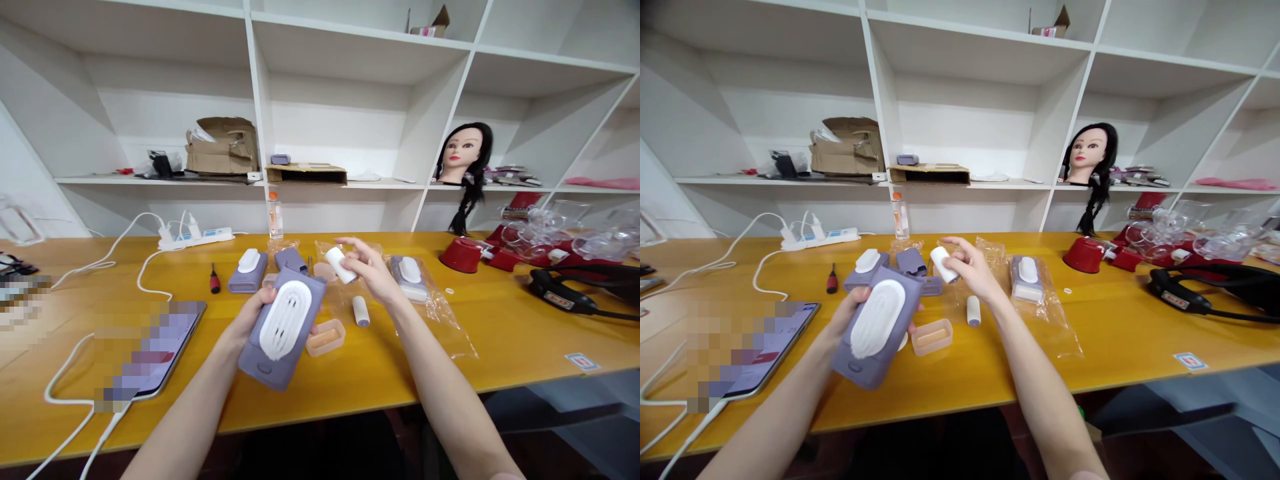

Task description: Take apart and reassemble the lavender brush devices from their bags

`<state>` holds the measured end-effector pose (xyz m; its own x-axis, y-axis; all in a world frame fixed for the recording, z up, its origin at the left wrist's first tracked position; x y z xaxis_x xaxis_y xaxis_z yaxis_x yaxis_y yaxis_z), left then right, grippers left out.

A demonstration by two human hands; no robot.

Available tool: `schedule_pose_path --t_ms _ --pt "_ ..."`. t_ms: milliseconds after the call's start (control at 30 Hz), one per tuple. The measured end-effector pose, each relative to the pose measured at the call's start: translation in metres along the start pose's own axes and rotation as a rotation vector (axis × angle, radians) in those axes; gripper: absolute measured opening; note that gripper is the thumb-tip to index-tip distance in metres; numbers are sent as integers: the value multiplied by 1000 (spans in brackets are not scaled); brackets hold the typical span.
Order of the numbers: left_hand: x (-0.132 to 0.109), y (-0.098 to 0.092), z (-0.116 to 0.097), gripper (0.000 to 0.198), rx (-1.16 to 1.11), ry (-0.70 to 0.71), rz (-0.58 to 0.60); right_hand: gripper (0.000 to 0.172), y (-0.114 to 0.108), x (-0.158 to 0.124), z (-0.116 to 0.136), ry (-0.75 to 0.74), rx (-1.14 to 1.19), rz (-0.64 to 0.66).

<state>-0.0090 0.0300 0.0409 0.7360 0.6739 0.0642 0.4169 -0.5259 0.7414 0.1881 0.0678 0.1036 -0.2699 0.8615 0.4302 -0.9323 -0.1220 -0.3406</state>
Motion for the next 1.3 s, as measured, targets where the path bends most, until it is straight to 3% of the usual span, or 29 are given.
schedule_pose_path --t_ms 67,200,400,633,900,1100,1300 --pt "-3 -4 4 62 47 -48 0 40 6 -8 13 -51 108 78" --pt "-8 -10 6 53 78 49 -72 33 21 -21 32 -158 180 137" --pt "-10 -5 7 53 61 15 -62 33 33 -29 35 -169 127 219" --pt "-9 -8 7 31 61 91 -66 35 33 -27 31 -205 201 165" --pt "-9 -1 7 38 48 30 -40 38 26 -29 35 -201 194 105" --pt "-8 -3 9 33 59 35 -37 35 33 -32 32 -198 143 275" --pt "-7 -2 10 44 37 8 -27 37 44 -32 26 -201 121 190"
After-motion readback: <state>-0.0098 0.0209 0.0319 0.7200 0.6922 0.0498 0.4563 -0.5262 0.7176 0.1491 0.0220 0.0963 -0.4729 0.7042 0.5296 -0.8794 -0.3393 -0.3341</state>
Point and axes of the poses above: each hand's wrist, its own x-axis towards the middle knuckle, its own y-axis out of the palm, z = x × y, the point moved 3 cm from there along x, towards the middle knuckle, and after that the axes turned 10 degrees about -x, right-handed, at the moved point
